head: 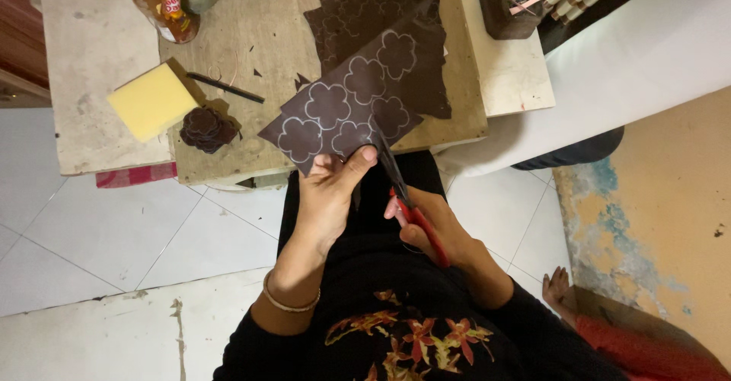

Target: The person uses red-handled scissors to cut flower-shaped pieces from a dark brown patterned fabric. They hold the fabric with their left hand and cut along the drawn outlines, placing finished pieces on the table.

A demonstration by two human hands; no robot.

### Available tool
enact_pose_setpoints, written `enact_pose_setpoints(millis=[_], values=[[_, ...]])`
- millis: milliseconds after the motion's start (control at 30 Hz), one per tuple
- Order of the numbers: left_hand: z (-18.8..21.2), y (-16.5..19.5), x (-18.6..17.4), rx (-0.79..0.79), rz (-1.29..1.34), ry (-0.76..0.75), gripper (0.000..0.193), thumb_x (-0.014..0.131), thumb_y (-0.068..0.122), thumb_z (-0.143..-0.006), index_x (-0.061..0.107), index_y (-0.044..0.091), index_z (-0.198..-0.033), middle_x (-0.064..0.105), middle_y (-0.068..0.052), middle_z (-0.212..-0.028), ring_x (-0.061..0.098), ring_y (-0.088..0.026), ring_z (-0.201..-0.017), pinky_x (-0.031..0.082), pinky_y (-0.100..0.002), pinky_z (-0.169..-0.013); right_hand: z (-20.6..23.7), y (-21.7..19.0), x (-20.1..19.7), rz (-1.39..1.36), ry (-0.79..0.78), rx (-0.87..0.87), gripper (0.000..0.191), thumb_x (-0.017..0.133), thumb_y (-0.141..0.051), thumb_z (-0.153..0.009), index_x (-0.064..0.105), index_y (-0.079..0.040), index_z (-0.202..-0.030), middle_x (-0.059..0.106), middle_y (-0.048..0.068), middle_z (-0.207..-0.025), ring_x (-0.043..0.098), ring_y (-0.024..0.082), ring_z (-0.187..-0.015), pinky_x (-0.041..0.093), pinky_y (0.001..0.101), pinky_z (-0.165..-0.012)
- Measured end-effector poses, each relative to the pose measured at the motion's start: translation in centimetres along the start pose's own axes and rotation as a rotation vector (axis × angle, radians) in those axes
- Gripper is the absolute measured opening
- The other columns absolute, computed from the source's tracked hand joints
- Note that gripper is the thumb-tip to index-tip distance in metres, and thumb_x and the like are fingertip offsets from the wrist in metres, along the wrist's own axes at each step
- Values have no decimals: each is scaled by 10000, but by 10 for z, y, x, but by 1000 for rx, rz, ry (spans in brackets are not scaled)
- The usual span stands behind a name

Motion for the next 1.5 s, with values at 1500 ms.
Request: enact_pose_setpoints(millis=[1500], values=[[-13,43,-13,76,141,-119,321,694,-80,-946,639,-1,-1253,737,-107,-1127,720,-178,-1011,597,-312,-919,-4,0,-42,180,180,-6,783,580,-773,-881,638,-63,-1207,489,-39,-751,456,90,-668,383,257,-606]])
Point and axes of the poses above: each hand's wrist, its own z-axis away from the middle knuckle, its own x-axis out of the palm, y = z × x, the point moved 10 cm from there along -z, towards the middle knuckle
